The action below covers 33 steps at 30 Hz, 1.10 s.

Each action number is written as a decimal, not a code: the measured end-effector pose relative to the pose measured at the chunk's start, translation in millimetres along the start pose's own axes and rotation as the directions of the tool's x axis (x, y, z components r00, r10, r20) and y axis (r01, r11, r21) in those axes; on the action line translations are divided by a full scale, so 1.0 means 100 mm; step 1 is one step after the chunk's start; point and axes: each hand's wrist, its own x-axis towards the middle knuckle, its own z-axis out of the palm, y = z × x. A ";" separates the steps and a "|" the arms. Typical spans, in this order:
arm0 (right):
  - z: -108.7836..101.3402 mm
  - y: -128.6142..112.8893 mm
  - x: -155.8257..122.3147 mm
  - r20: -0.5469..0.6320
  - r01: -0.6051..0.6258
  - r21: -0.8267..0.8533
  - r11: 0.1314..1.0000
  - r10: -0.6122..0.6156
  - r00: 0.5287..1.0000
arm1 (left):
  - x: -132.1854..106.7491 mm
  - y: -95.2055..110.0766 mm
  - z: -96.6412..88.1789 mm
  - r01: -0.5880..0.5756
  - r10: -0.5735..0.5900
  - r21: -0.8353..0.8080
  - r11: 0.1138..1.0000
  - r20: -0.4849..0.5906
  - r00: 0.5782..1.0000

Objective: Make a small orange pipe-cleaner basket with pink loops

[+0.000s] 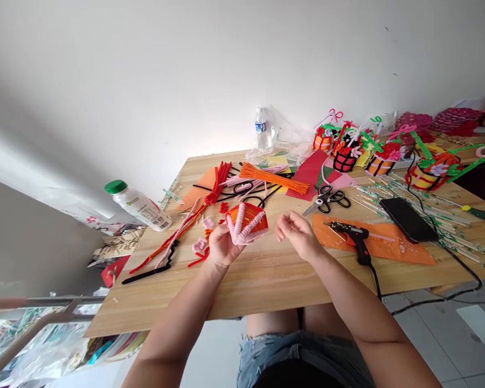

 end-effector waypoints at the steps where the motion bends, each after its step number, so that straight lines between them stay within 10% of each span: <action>1: -0.02 -0.03 0.01 -0.018 -0.017 0.139 0.990 0.020 1.000 | 0.02 0.03 -0.02 -0.013 0.013 -0.015 1.000 -0.006 1.000; 8: -0.01 -0.36 -0.01 -0.093 -0.022 0.562 0.827 0.090 0.992 | 0.16 0.22 -0.15 -0.153 0.137 -0.112 0.982 -0.141 0.981; 23: 0.43 -0.68 -0.21 0.188 -0.104 0.633 0.767 -0.023 0.982 | 0.18 0.11 -0.11 -0.084 0.076 -0.078 0.993 -0.107 0.991; 33: 0.45 -0.59 -0.24 0.119 -0.077 0.662 0.746 -0.003 0.993 | 0.16 0.10 -0.12 -0.061 0.050 -0.100 0.993 -0.108 0.993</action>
